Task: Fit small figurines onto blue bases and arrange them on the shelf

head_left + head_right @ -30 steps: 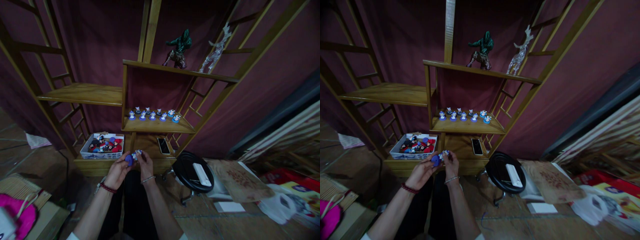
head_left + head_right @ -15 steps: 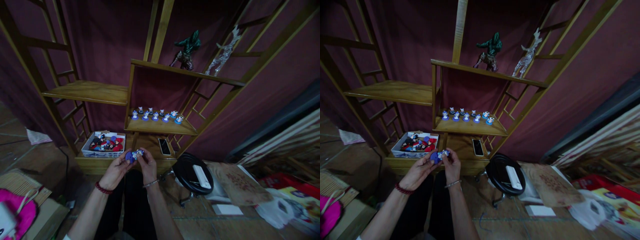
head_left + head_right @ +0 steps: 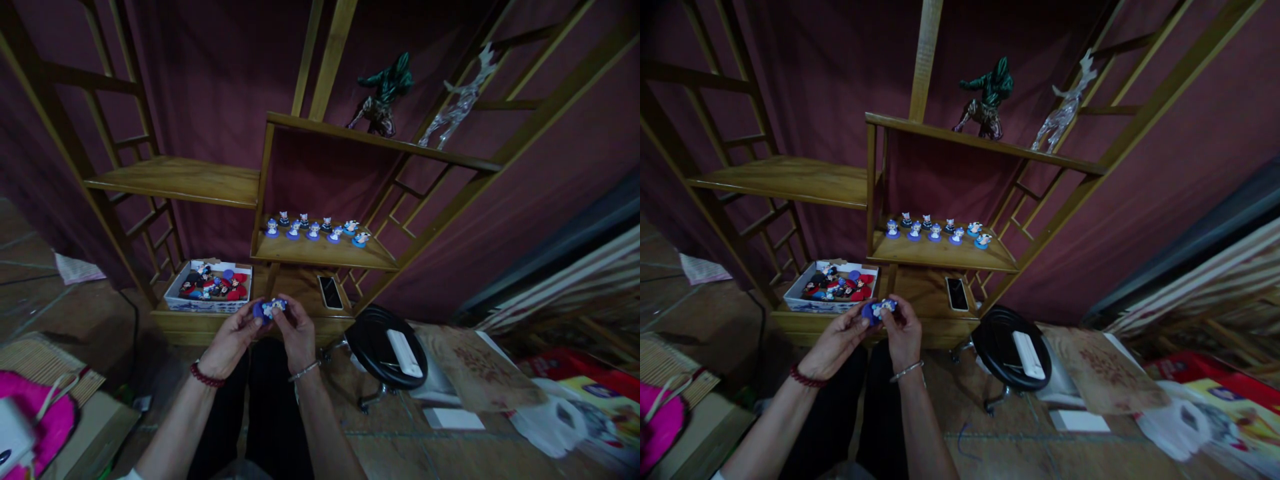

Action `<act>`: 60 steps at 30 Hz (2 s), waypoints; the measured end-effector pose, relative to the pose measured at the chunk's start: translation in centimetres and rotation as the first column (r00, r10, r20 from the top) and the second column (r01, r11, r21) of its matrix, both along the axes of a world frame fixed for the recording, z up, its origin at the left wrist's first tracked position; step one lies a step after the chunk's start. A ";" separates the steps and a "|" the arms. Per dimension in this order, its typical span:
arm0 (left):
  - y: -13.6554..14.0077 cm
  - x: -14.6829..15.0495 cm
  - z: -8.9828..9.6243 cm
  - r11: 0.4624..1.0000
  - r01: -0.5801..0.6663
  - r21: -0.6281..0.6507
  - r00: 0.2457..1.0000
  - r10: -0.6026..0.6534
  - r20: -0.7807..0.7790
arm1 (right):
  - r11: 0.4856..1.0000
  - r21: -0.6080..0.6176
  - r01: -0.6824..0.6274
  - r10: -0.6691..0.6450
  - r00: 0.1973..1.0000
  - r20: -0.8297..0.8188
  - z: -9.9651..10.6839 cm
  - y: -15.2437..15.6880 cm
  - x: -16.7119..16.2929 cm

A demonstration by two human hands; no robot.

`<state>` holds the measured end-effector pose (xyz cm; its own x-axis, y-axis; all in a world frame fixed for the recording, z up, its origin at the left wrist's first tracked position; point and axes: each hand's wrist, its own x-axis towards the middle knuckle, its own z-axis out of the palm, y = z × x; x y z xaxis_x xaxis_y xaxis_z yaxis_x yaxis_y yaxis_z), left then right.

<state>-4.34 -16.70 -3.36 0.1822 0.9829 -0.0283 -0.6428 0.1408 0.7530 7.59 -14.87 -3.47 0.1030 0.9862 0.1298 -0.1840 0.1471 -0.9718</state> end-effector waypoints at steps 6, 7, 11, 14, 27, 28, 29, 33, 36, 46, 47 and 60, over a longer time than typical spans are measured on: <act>0.1 0.0 -0.3 1.000 0.009 0.017 1.000 -0.009 -0.019 | 1.000 0.001 -0.006 0.006 1.000 0.013 0.0 0.0 0.1; 0.1 0.0 -0.4 1.000 0.006 0.021 1.000 -0.006 -0.019 | 1.000 0.004 -0.004 0.004 1.000 0.016 0.0 0.1 0.1; 0.1 -0.1 -0.5 1.000 -0.005 0.027 1.000 0.006 -0.026 | 1.000 0.019 -0.010 0.009 0.999 0.040 0.0 -0.1 0.2; 0.0 -0.2 -0.5 1.000 -0.002 0.023 0.999 0.003 -0.033 | 0.999 0.039 -0.021 0.018 0.997 0.075 0.1 -0.3 0.2; -0.5 -0.6 0.0 0.996 0.065 0.064 0.997 -0.062 -0.051 | 0.990 0.143 -0.017 -0.024 0.961 0.276 1.3 -0.8 0.4; -0.5 -0.6 0.0 0.996 0.066 0.066 0.997 -0.063 -0.047 | 0.989 0.149 -0.013 -0.030 0.959 0.282 1.3 -0.8 0.5; -0.6 -0.6 0.0 0.996 0.063 0.065 0.997 -0.060 -0.044 | 0.988 0.153 -0.012 -0.033 0.957 0.288 1.4 -0.9 0.5; -0.6 -0.5 -0.1 0.997 0.051 0.062 0.998 -0.049 -0.041 | 0.984 0.178 -0.021 -0.036 0.949 0.314 1.5 -0.9 0.6; -0.6 -0.5 -0.1 0.996 0.050 0.074 0.998 -0.046 -0.050 | 0.981 0.193 -0.022 -0.047 0.938 0.345 1.4 -0.8 0.7; -0.6 -0.5 0.0 0.997 0.036 0.071 0.996 -0.030 -0.081 | 0.966 0.252 -0.058 -0.059 0.900 0.433 1.7 -0.9 0.8; -0.6 -0.5 0.0 0.997 0.033 0.069 0.997 -0.027 -0.079 | 0.964 0.259 -0.065 -0.058 0.895 0.443 1.8 -0.9 0.8; -0.7 -0.7 -0.4 0.998 0.046 0.030 0.998 -0.045 -0.032 | 0.896 0.365 -0.252 -0.022 0.797 0.604 3.3 -0.7 1.5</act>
